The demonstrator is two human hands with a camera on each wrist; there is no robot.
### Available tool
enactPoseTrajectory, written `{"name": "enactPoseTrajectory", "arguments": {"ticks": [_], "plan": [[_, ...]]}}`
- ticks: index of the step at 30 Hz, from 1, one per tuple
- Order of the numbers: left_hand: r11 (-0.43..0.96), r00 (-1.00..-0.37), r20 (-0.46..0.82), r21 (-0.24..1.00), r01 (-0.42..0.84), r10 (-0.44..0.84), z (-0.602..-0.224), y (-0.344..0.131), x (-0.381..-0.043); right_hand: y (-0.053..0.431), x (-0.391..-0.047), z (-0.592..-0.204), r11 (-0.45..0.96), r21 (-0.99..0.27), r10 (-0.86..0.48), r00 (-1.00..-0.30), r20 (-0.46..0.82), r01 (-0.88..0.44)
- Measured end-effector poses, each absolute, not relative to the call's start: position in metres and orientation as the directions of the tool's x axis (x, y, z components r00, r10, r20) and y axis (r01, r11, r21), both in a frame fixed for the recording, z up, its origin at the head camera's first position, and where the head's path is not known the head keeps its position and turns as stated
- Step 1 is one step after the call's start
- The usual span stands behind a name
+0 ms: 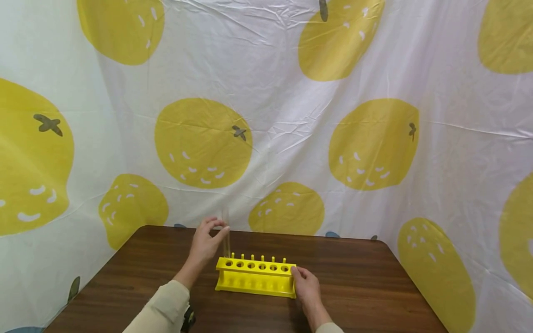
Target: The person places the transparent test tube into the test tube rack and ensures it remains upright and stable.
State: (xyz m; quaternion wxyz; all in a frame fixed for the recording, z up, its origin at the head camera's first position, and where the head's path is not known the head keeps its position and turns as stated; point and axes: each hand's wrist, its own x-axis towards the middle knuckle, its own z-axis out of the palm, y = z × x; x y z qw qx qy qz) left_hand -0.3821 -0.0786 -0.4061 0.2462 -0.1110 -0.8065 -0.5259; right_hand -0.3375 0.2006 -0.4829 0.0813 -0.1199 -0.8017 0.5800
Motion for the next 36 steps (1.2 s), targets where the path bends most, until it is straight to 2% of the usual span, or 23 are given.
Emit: {"name": "enactPoseTrajectory", "arguments": {"ticks": [15,36], "plan": [[0.424,-0.853,0.517,0.789,0.445,-0.067,-0.431,-0.072,-0.38,0.2,-0.336,-0.483,0.283,-0.957,0.289,-0.957,0.025,0.061],[0.418,-0.902,0.422,0.838,0.351,-0.088,-0.464,-0.069,-0.374,0.201,-0.337,-0.484,0.289,-0.955,0.284,-0.959,0.02,0.066]]}}
